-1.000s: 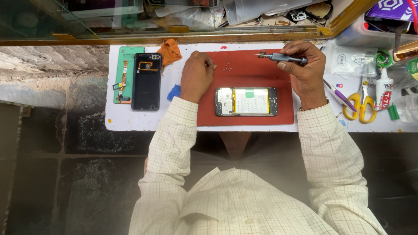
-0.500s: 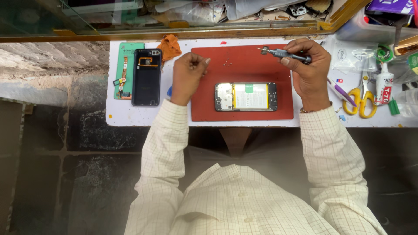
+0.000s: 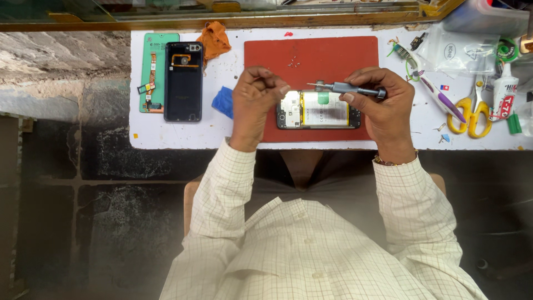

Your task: The person repairs a smartphone at a workbench. They lift the phone's internal assembly, manipulate the battery and small components by hand, unscrew and re-tighten screws with a screwdriver, wipe parts with a blue cloth, brush the internals with a toothbrush, and press the display assembly back onto the frame.

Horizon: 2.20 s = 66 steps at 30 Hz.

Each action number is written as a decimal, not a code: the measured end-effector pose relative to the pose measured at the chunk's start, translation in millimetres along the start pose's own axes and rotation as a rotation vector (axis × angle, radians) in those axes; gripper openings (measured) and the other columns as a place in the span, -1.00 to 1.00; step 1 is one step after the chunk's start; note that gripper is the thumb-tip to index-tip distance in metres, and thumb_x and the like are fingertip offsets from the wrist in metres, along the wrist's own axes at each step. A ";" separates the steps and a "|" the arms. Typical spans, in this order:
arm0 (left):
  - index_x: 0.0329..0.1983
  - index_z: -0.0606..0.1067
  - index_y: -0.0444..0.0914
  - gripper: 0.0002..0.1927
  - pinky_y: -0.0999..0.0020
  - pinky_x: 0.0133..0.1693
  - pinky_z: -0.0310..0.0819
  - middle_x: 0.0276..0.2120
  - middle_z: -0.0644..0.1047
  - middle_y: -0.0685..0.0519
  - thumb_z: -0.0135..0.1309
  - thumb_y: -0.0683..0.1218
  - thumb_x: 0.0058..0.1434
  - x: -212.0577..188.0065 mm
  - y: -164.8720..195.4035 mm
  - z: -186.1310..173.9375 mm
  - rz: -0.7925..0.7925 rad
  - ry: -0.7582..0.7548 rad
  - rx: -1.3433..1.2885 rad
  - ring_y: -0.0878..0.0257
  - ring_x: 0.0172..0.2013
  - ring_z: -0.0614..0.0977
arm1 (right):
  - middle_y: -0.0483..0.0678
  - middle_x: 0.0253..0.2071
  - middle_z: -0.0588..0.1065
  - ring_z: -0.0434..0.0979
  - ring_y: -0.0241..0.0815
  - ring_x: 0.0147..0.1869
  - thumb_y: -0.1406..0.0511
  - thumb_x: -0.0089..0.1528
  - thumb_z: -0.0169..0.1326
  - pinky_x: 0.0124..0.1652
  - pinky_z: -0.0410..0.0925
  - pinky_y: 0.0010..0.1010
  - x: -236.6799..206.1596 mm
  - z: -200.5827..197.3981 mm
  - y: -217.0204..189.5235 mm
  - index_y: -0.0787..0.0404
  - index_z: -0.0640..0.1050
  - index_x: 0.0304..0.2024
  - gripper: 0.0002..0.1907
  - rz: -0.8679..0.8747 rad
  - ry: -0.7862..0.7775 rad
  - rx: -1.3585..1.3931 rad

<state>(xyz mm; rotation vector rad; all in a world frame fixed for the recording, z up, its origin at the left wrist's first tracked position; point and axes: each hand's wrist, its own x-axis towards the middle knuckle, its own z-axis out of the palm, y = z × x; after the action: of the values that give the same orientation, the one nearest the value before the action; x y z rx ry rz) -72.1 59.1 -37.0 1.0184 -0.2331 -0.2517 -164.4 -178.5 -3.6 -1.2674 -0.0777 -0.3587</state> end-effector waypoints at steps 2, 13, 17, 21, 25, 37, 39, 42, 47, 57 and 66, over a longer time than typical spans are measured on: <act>-0.02 0.37 -0.23 -0.65 0.43 -0.13 0.55 -0.26 0.57 0.01 0.22 -0.36 0.25 -2.1 -3.6 4.8 -0.013 -0.029 -0.020 0.33 -0.22 0.60 | 0.10 -0.05 0.57 0.63 -0.16 0.00 0.56 0.20 0.32 0.05 0.58 -0.33 -0.9 3.9 1.3 0.37 0.58 -0.11 -0.75 0.005 -0.003 -0.008; 0.02 0.32 -0.24 -0.61 0.46 -0.22 0.47 -0.29 0.54 0.02 0.23 -0.32 0.26 -0.5 -16.2 15.5 -0.010 0.026 -0.129 0.35 -0.30 0.54 | 0.09 -0.05 0.56 0.64 -0.15 0.03 0.55 0.20 0.34 0.06 0.60 -0.30 -1.3 11.7 8.1 0.37 0.58 -0.12 -0.76 -0.014 -0.017 0.001; 0.02 0.31 -0.25 -0.61 0.45 -0.21 0.47 -0.30 0.55 0.00 0.23 -0.30 0.26 -2.9 -15.7 19.4 -0.017 0.029 -0.124 0.34 -0.31 0.53 | 0.09 -0.06 0.56 0.65 -0.15 0.00 0.54 0.20 0.33 0.03 0.61 -0.30 -2.3 13.7 9.8 0.36 0.58 -0.14 -0.78 0.007 -0.003 -0.010; 0.04 0.29 -0.25 -0.60 0.42 -0.17 0.50 -0.28 0.57 -0.03 0.24 -0.28 0.28 -5.9 -14.1 23.7 -0.042 0.045 -0.137 0.31 -0.28 0.57 | 0.08 -0.06 0.57 0.64 -0.18 0.00 0.55 0.20 0.33 0.04 0.59 -0.34 -3.2 14.9 11.5 0.34 0.59 -0.14 -0.77 -0.006 0.009 -0.021; 0.04 0.28 -0.26 -0.61 0.37 -0.11 0.57 -0.22 0.60 -0.07 0.21 -0.27 0.27 -6.5 -14.8 26.5 -0.084 0.100 -0.169 0.24 -0.22 0.65 | 0.07 -0.04 0.57 0.63 -0.21 0.01 0.55 0.19 0.34 0.07 0.57 -0.38 -3.9 14.9 13.0 0.32 0.59 -0.14 -0.77 -0.015 0.020 -0.037; 0.08 0.26 -0.27 -0.59 0.30 -0.06 0.62 -0.21 0.61 -0.11 0.18 -0.30 0.28 -6.2 -24.2 27.9 -0.048 0.135 -0.206 0.16 -0.18 0.68 | 0.06 -0.06 0.58 0.62 -0.20 0.04 0.56 0.18 0.33 0.10 0.55 -0.37 -3.6 15.3 14.2 0.33 0.59 -0.15 -0.76 -0.026 0.006 -0.061; 0.08 0.26 -0.27 -0.58 0.30 -0.06 0.62 -0.21 0.61 -0.11 0.18 -0.31 0.27 -6.6 -25.2 28.1 -0.035 0.137 -0.217 0.16 -0.18 0.68 | 0.07 -0.05 0.58 0.62 -0.20 0.05 0.55 0.20 0.33 0.10 0.55 -0.37 -4.2 16.0 13.3 0.34 0.58 -0.12 -0.76 -0.040 0.012 -0.075; 0.08 0.26 -0.27 -0.57 0.29 -0.05 0.62 -0.22 0.60 -0.11 0.20 -0.32 0.26 -7.2 -26.8 28.7 -0.011 0.148 -0.236 0.17 -0.18 0.68 | 0.08 -0.11 0.60 0.66 -0.16 -0.01 0.51 0.23 0.32 0.01 0.58 -0.38 -6.6 17.6 11.7 0.35 0.56 -0.08 -0.75 0.005 0.072 -0.126; 0.08 0.26 -0.27 -0.55 0.27 -0.05 0.63 -0.23 0.60 -0.12 0.22 -0.33 0.25 -10.3 -31.1 31.6 0.003 0.172 -0.222 0.17 -0.19 0.68 | 0.07 -0.05 0.57 0.67 -0.14 -0.01 0.46 0.32 0.28 0.00 0.62 -0.31 -9.2 24.7 13.2 0.38 0.53 -0.01 -0.76 -0.040 0.110 -0.123; 0.09 0.25 -0.25 -0.57 0.27 -0.05 0.61 -0.20 0.59 -0.10 0.18 -0.31 0.27 -10.8 -36.7 29.0 -0.022 0.196 -0.308 0.17 -0.16 0.66 | 0.03 0.07 0.51 0.58 -0.23 0.18 0.53 0.30 0.29 0.13 0.53 -0.44 -14.3 25.6 13.9 0.32 0.50 -0.01 -0.73 -0.175 -0.001 -0.200; 0.09 0.26 -0.25 -0.58 0.25 0.00 0.60 -0.16 0.59 -0.10 0.18 -0.29 0.27 -10.8 -38.6 32.5 -0.064 0.213 -0.350 0.16 -0.11 0.66 | 0.06 0.04 0.52 0.61 -0.17 0.14 0.56 0.31 0.24 0.16 0.60 -0.29 -16.7 32.3 19.5 0.36 0.50 -0.03 -0.77 -0.183 0.072 -0.177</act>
<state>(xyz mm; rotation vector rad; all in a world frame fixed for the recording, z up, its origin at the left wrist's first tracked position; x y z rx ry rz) -96.1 17.0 -54.5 0.6985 0.0375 -0.2302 -169.7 -139.5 -15.9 -1.4254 -0.1022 -0.5786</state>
